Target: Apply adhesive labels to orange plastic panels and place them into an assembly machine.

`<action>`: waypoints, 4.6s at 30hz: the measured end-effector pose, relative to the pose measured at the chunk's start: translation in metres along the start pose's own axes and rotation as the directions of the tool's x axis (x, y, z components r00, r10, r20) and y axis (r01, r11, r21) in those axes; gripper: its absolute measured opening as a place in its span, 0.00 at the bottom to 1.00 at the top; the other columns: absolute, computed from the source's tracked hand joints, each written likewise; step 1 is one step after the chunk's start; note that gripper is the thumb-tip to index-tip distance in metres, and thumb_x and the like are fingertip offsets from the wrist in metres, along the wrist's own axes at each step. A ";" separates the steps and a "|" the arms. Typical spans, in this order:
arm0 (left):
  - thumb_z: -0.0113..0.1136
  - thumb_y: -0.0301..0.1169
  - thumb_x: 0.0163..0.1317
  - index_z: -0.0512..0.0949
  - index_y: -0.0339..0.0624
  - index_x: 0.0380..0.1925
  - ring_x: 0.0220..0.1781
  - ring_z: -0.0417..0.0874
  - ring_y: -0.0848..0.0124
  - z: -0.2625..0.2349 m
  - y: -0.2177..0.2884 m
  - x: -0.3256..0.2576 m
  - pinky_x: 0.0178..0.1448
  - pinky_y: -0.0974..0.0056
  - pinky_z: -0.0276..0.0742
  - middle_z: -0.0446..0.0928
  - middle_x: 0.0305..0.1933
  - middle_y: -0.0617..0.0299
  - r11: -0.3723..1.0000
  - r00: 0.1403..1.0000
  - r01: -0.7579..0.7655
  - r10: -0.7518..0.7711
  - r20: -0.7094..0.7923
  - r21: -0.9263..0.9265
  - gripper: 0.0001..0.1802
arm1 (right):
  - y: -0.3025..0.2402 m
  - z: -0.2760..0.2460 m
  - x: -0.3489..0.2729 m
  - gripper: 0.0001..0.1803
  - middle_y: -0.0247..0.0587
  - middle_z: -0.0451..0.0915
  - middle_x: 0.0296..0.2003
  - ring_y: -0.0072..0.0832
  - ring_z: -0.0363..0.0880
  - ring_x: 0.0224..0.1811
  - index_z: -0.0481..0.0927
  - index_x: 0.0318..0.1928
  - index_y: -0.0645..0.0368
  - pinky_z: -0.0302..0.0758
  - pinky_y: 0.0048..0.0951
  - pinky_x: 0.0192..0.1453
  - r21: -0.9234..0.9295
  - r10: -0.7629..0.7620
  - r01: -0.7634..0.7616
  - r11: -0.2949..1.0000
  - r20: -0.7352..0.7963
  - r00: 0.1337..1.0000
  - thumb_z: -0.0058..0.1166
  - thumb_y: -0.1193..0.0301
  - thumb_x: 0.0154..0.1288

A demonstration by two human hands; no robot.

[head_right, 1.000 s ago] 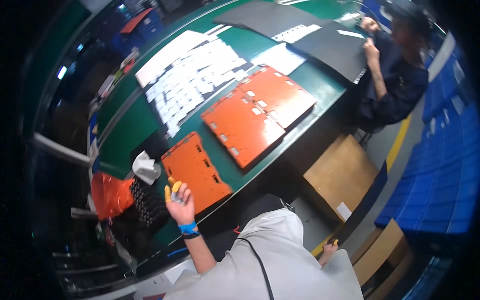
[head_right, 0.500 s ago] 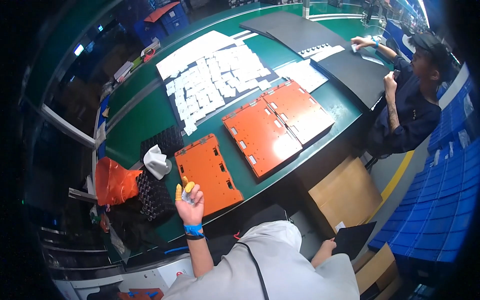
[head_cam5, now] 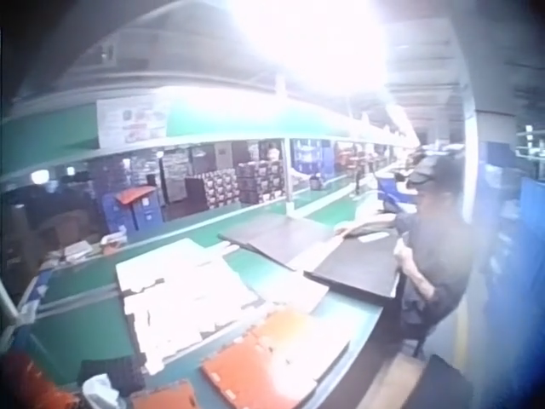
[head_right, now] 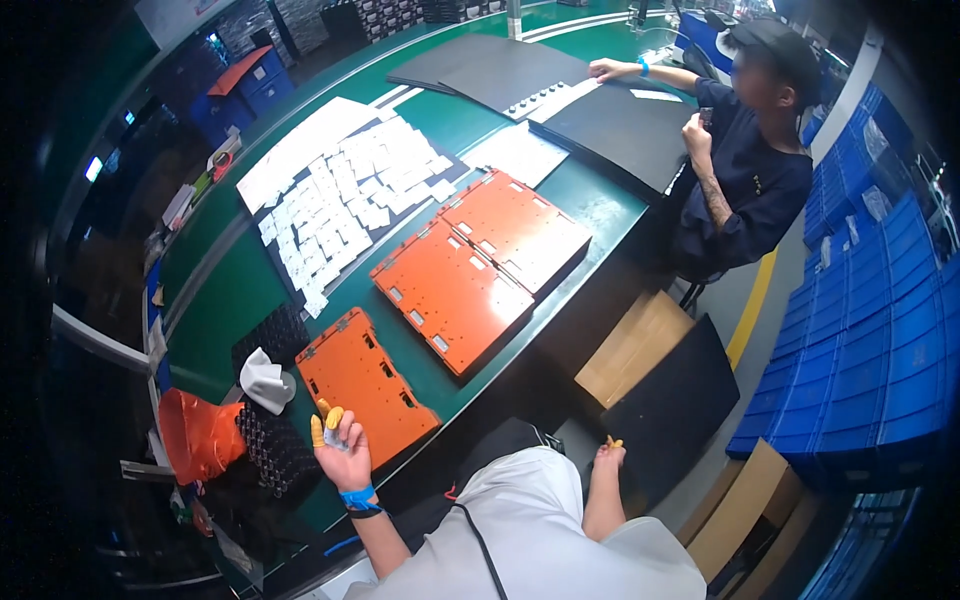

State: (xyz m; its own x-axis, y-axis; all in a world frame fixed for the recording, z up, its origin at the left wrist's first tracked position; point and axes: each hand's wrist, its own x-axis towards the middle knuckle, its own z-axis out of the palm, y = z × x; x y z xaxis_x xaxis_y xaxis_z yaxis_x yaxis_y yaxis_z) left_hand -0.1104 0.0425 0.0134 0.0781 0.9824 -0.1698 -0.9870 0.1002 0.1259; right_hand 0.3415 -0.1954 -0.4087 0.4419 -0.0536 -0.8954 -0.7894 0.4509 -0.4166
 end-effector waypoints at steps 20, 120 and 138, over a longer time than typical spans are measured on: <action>0.51 0.42 0.76 0.79 0.33 0.55 0.29 0.61 0.74 0.009 -0.006 -0.005 0.31 0.68 0.56 0.63 0.28 0.66 0.988 0.999 -0.037 0.038 -0.009 0.150 0.22 | 0.060 0.159 -0.228 0.16 0.41 0.86 0.28 0.27 0.84 0.27 0.85 0.40 0.64 0.78 0.30 0.32 -0.600 0.656 0.772 -0.209 0.499 0.566 0.58 0.61 0.73; 0.48 0.61 0.74 0.75 0.48 0.64 0.35 0.76 0.70 0.034 -0.005 0.137 0.36 0.67 0.72 0.79 0.45 0.60 0.975 0.994 0.082 -0.095 0.052 0.207 0.33 | 0.244 0.482 -0.544 0.10 0.50 0.88 0.32 0.43 0.86 0.34 0.89 0.33 0.61 0.78 0.42 0.46 0.685 0.511 0.720 -0.112 0.661 -0.549 0.66 0.66 0.60; 0.50 0.38 0.78 0.77 0.43 0.39 0.25 0.66 0.75 0.017 -0.003 0.143 0.25 0.71 0.59 0.76 0.34 0.62 0.979 0.974 0.198 -0.192 -0.119 0.042 0.12 | 0.273 0.537 -0.482 0.11 0.49 0.88 0.31 0.47 0.87 0.38 0.90 0.35 0.57 0.80 0.43 0.48 0.580 0.455 0.698 -0.420 0.800 -0.391 0.65 0.64 0.57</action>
State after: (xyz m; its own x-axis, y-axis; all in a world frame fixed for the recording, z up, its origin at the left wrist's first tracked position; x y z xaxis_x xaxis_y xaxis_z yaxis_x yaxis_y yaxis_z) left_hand -0.0935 0.1856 0.0055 0.2487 0.9190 -0.3059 -0.9452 0.2993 0.1306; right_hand 0.1415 0.4317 -0.0064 -0.1911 0.9389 0.2864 0.8874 0.2899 -0.3584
